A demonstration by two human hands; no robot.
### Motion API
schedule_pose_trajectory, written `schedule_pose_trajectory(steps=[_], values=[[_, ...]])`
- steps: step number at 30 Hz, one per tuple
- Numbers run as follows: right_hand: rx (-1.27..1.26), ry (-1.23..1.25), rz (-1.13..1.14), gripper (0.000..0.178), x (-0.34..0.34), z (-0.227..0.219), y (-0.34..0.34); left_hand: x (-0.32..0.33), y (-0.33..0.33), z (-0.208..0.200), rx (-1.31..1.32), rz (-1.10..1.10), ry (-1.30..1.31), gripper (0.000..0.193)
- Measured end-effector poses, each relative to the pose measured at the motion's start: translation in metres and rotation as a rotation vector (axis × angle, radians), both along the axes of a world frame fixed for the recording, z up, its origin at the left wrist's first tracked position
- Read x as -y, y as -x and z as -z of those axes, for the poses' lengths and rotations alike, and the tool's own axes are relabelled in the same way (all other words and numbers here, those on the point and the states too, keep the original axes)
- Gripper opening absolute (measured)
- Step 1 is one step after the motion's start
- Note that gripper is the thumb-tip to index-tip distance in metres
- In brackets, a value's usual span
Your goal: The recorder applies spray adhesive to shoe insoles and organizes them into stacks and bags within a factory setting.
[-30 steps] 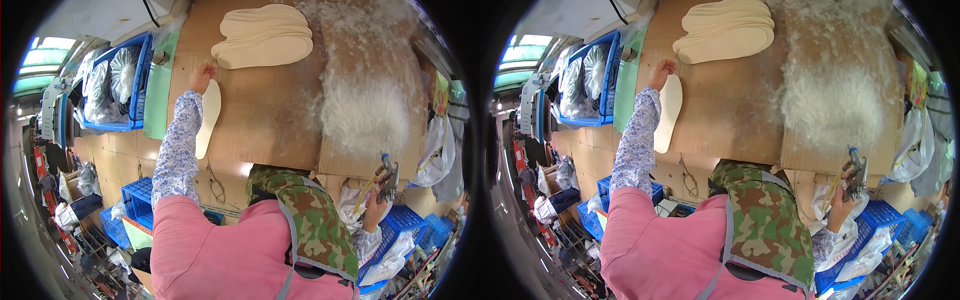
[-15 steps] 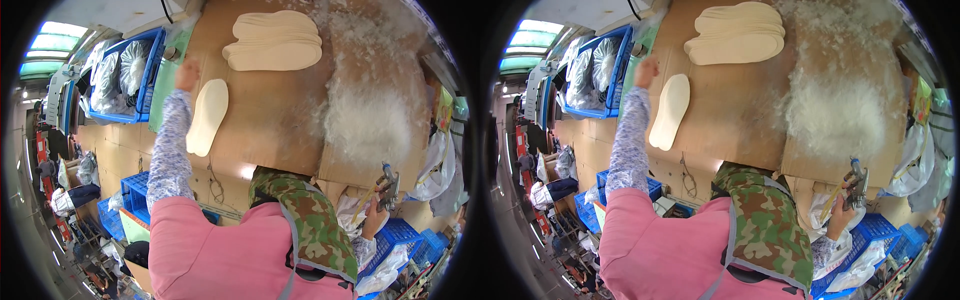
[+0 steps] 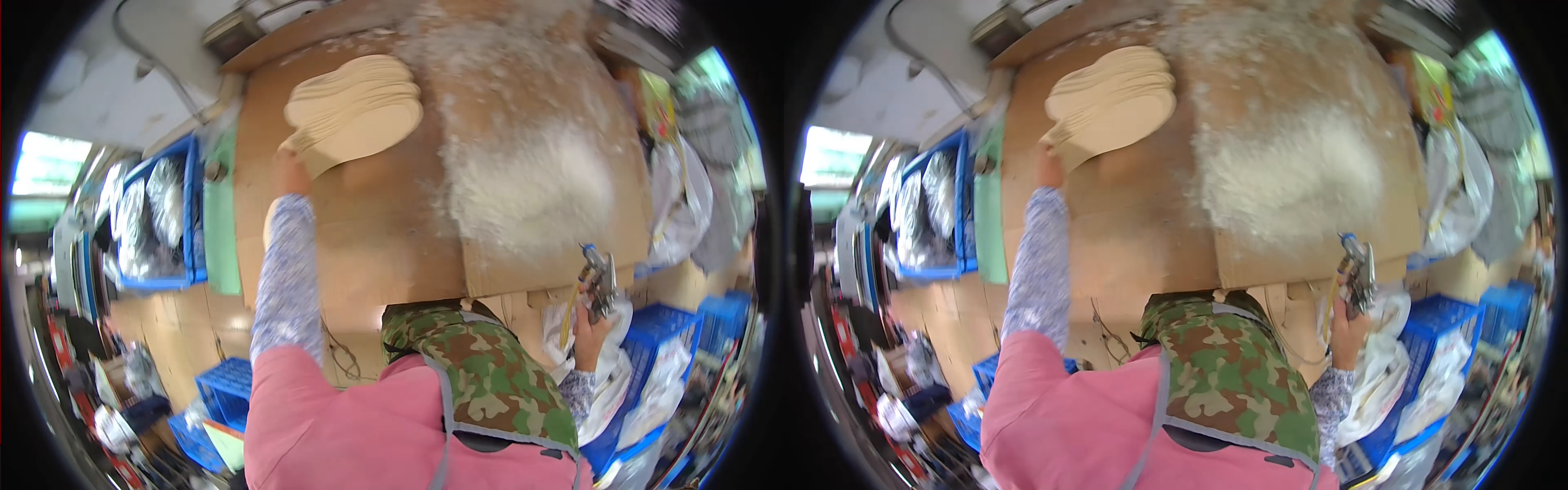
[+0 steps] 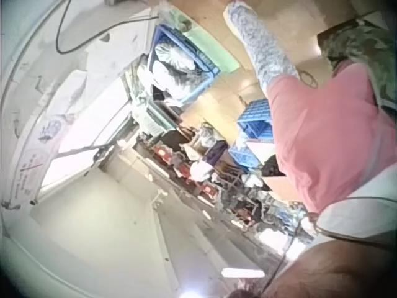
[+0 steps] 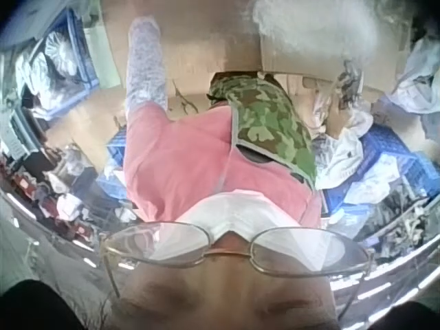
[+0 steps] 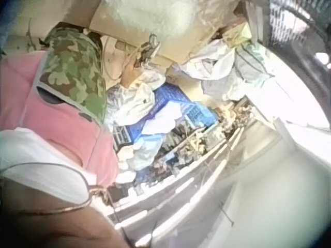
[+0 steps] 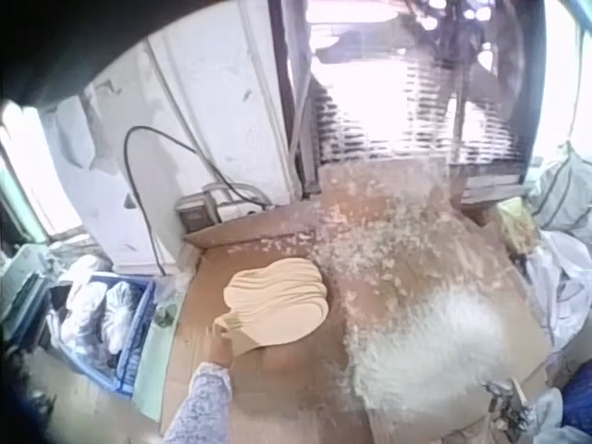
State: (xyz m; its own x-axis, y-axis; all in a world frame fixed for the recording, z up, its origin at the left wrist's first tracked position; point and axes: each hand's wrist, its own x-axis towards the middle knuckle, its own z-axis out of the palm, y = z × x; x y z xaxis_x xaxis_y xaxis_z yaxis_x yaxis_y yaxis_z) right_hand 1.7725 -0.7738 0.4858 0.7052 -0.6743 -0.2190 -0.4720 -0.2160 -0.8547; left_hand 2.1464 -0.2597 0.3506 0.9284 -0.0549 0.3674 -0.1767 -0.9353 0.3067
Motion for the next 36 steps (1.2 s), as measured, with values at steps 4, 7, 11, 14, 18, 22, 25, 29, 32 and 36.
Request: schedule_pose_trajectory(steps=[4, 7, 11, 14, 18, 22, 25, 29, 32, 36], values=[[-0.022, -0.037, 0.06, 0.025, 0.02, 0.013, 0.025, 0.062, 0.032, -0.109, -0.374, 0.207, 0.398, 0.015], [0.057, -0.014, -0.011, 0.024, 0.016, 0.014, 0.007, 0.115, 0.066, -0.192, -0.441, 0.371, 0.864, 0.015], [0.085, -0.062, -0.013, 0.026, 0.02, 0.014, 0.01, 0.203, 0.1, -0.219, -0.726, 0.532, 1.085, 0.023], [0.101, -0.168, 0.012, 0.025, 0.02, 0.005, 0.01, 0.264, 0.113, -0.176, -0.964, 0.544, 1.214, 0.023], [0.174, -0.186, 0.023, 0.026, 0.026, 0.008, 0.014, 0.313, 0.136, -0.083, -1.097, 0.457, 1.047, 0.019], [0.014, -0.097, -0.147, 0.029, 0.03, 0.02, 0.02, 0.321, 0.166, -0.037, -0.831, 0.357, 0.738, 0.034], [0.004, -0.013, -0.321, 0.032, 0.008, 0.001, -0.007, 0.31, 0.179, -0.033, -0.869, 0.229, 0.963, 0.048], [0.063, 0.026, -0.548, 0.035, -0.02, -0.011, -0.042, 0.298, 0.186, -0.026, -1.001, 0.108, 1.359, 0.057], [0.102, 0.012, -0.652, 0.038, -0.028, -0.005, -0.053, 0.294, 0.19, -0.022, -1.004, 0.06, 1.433, 0.057], [0.023, 0.025, -0.7, 0.031, -0.028, 0.0, -0.059, 0.291, 0.191, -0.024, -1.023, 0.026, 1.482, 0.061]])
